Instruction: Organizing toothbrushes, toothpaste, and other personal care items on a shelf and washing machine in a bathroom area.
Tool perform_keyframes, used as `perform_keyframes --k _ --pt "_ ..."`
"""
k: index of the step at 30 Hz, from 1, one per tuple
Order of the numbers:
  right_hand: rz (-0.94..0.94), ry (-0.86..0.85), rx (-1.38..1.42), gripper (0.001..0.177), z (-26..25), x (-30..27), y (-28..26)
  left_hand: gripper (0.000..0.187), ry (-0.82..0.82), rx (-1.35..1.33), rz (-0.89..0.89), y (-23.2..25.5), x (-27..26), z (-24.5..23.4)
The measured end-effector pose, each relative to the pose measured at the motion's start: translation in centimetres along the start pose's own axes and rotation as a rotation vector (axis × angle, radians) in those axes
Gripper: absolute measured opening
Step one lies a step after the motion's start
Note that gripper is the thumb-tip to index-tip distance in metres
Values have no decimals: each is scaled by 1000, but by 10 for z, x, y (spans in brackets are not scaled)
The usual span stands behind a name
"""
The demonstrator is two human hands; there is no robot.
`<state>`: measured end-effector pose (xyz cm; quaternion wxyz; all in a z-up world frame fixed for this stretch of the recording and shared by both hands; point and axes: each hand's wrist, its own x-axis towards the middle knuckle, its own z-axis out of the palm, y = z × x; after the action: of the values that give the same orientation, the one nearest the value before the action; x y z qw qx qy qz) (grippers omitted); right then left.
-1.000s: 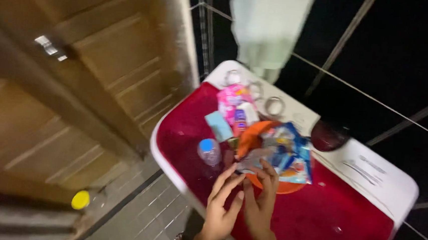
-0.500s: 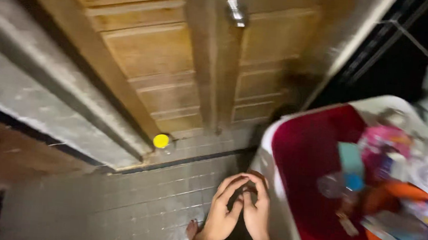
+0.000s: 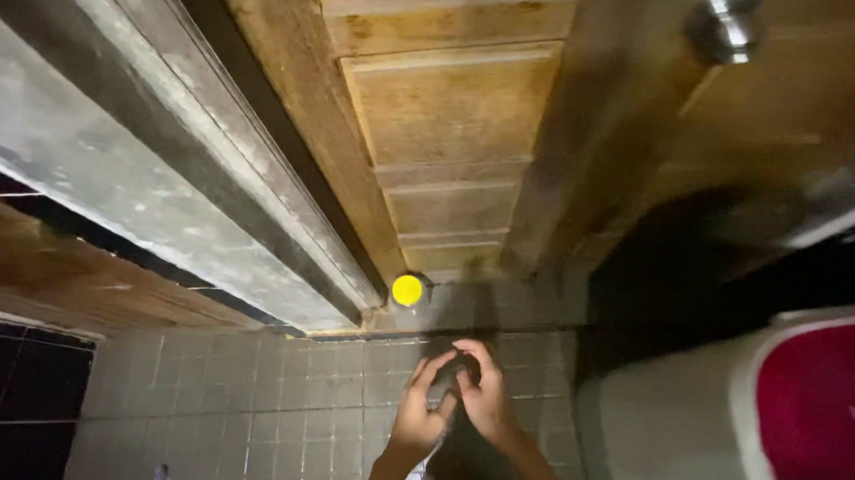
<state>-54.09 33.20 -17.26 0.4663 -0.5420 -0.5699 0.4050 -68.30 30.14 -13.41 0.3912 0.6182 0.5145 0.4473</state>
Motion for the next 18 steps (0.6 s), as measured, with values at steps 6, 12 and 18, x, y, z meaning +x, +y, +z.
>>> perform_keyframes --k 6,12,18 --pt "-54 -96 -82 49 76 83 161 58 146 104 -8 -214 63 7" --pt "109 -185 -124 52 149 162 351 69 239 213 -174 -412 125 25" --pt "-182 -121 -17 61 204 218 513 102 260 271 -284 -530 165 42"
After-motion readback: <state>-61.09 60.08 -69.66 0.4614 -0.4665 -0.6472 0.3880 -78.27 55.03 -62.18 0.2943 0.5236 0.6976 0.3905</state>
